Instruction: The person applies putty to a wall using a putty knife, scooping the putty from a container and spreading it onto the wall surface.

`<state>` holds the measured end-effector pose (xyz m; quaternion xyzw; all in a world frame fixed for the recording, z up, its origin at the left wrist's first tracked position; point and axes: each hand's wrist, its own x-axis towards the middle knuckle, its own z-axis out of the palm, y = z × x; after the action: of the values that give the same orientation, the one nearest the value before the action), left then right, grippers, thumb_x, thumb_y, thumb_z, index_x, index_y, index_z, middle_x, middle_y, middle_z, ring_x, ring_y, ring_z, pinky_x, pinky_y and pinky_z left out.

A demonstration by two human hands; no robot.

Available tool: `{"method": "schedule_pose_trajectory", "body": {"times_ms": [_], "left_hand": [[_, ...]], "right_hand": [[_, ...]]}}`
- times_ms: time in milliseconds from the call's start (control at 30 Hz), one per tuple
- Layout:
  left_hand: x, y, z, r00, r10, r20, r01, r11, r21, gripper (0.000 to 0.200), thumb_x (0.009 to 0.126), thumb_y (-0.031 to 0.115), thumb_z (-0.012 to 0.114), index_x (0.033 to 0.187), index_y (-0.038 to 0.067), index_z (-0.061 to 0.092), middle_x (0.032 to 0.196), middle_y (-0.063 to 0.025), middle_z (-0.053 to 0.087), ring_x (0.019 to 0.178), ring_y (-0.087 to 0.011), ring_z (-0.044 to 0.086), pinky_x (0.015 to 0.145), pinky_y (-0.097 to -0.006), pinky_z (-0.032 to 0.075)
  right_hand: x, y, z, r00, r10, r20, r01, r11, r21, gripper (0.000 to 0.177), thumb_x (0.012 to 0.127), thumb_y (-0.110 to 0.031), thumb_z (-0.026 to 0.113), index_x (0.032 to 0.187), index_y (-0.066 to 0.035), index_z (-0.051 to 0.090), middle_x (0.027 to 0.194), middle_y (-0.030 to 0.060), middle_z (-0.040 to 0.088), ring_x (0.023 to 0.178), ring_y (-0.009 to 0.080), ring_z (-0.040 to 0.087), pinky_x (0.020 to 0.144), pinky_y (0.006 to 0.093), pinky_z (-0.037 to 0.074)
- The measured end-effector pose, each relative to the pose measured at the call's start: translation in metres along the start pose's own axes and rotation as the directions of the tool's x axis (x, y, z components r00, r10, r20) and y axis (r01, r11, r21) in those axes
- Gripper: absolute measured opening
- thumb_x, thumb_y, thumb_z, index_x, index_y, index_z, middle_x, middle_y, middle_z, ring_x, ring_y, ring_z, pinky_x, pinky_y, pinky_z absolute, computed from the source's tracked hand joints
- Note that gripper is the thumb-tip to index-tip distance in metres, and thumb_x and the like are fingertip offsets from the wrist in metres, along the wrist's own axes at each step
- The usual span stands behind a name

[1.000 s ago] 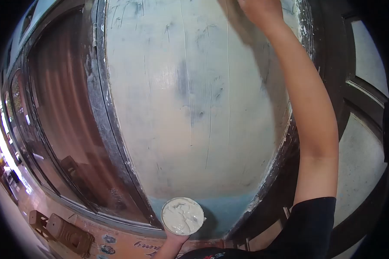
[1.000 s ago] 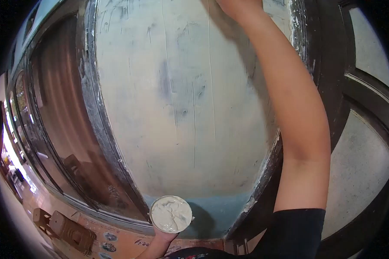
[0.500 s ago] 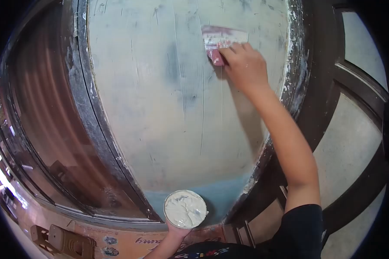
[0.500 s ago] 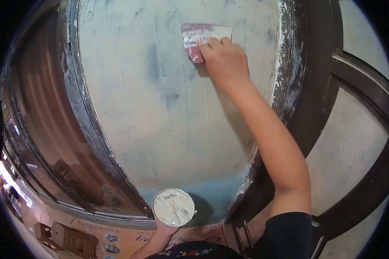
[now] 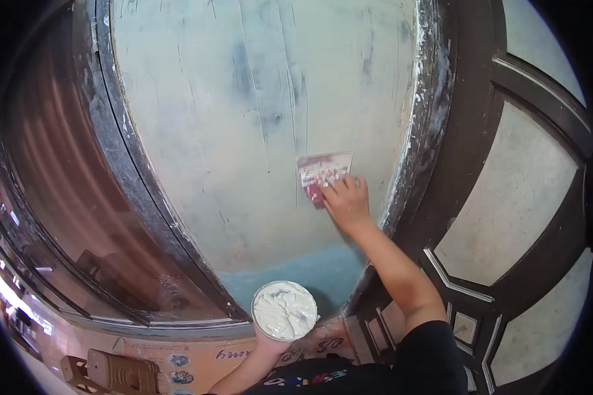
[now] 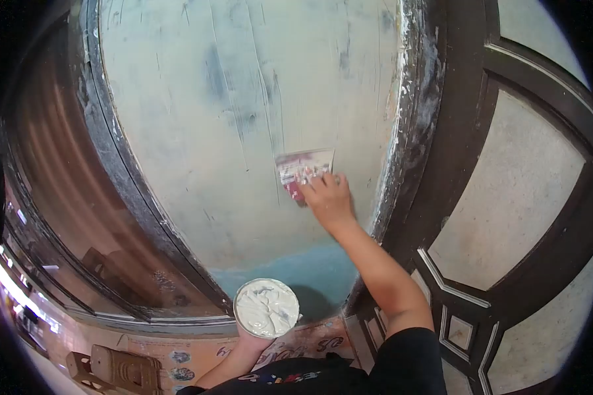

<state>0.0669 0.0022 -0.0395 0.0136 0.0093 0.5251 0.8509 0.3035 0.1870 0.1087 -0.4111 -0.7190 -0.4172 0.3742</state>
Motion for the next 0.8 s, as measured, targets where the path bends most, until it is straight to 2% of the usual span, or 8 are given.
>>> {"method": "schedule_pose_trajectory", "body": {"times_ms": [67,133,200,267,600,667,700,800], "left_hand": [[-0.006,0.001,-0.001,0.999,0.020,0.034,-0.022,0.999,0.039,0.063,0.096,0.054,0.034,0.142,0.013,0.045,0.148,-0.0129,0.045,0.136,-0.0377,0.042,0.112,-0.0634,0.029],[-0.012,0.004,-0.003,0.998,0.011,0.056,-0.004,0.992,-0.125,0.063,0.096,0.054,0.034,0.142,0.013,0.045,0.148,-0.0127,0.045,0.136,-0.0375,0.042,0.112,-0.0621,0.030],[-0.017,0.007,-0.009,0.998,0.046,0.033,-0.045,0.999,-0.016,0.063,0.096,0.054,0.034,0.142,0.013,0.045,0.147,-0.0127,0.045,0.135,-0.0373,0.042,0.112,-0.0609,0.031],[-0.020,0.008,-0.008,0.996,0.084,0.011,-0.084,0.992,0.089,0.063,0.096,0.054,0.034,0.142,0.013,0.045,0.147,-0.0128,0.045,0.135,-0.0370,0.043,0.112,-0.0597,0.031],[-0.037,0.004,-0.027,0.991,0.111,-0.080,-0.100,0.986,0.131,0.062,0.095,0.054,0.036,0.141,0.013,0.046,0.147,-0.0117,0.045,0.137,-0.0347,0.041,0.114,-0.0552,0.031],[-0.038,-0.001,-0.026,0.985,0.141,-0.103,-0.120,0.974,0.193,0.061,0.095,0.053,0.036,0.141,0.014,0.046,0.147,-0.0109,0.045,0.137,-0.0349,0.041,0.114,-0.0553,0.030],[-0.040,-0.005,-0.025,0.965,0.225,-0.135,-0.155,0.903,0.401,0.061,0.095,0.053,0.038,0.141,0.015,0.047,0.148,-0.0104,0.045,0.137,-0.0352,0.041,0.114,-0.0559,0.030],[-0.040,-0.012,-0.011,0.971,0.173,-0.166,-0.125,0.956,0.266,0.061,0.094,0.054,0.038,0.141,0.015,0.047,0.148,-0.0106,0.045,0.137,-0.0352,0.041,0.114,-0.0562,0.030]], "right_hand": [[-0.032,-0.009,0.014,0.999,-0.004,0.040,0.004,1.000,-0.003,0.031,0.080,-0.018,0.064,0.111,-0.022,0.069,0.115,-0.0005,0.064,0.101,0.0187,0.057,0.087,0.0472,0.042],[-0.062,-0.021,0.028,0.999,0.017,0.047,-0.017,1.000,0.015,0.031,0.081,-0.019,0.063,0.112,-0.022,0.069,0.115,-0.0009,0.064,0.101,0.0185,0.057,0.088,0.0480,0.041],[-0.093,-0.031,0.040,0.998,0.039,0.054,-0.041,0.999,0.033,0.031,0.081,-0.021,0.063,0.112,-0.023,0.069,0.114,-0.0012,0.064,0.102,0.0184,0.056,0.088,0.0487,0.041],[-0.126,-0.040,0.050,0.996,0.011,0.087,-0.015,0.999,0.046,0.047,0.065,-0.024,0.080,0.110,-0.022,0.068,0.111,0.0004,0.061,0.095,0.0233,0.053,0.089,0.0505,0.040],[-0.227,-0.077,0.078,0.959,0.089,0.269,-0.129,0.982,0.135,0.041,0.068,-0.024,0.080,0.108,-0.025,0.068,0.100,0.0002,0.058,0.096,0.0237,0.053,0.094,0.0528,0.039],[-0.228,-0.077,0.080,0.970,0.107,0.219,-0.133,0.985,0.106,0.038,0.069,-0.024,0.079,0.105,-0.025,0.068,0.098,0.0007,0.057,0.097,0.0237,0.054,0.095,0.0530,0.039],[-0.231,-0.076,0.078,0.970,0.099,0.222,-0.126,0.986,0.111,0.038,0.069,-0.024,0.079,0.105,-0.025,0.068,0.098,0.0007,0.057,0.097,0.0237,0.054,0.095,0.0530,0.039],[-0.236,-0.075,0.069,0.950,0.087,0.300,-0.132,0.982,0.133,0.036,0.070,-0.024,0.079,0.104,-0.024,0.068,0.100,0.0015,0.058,0.098,0.0239,0.054,0.096,0.0535,0.039]]}}
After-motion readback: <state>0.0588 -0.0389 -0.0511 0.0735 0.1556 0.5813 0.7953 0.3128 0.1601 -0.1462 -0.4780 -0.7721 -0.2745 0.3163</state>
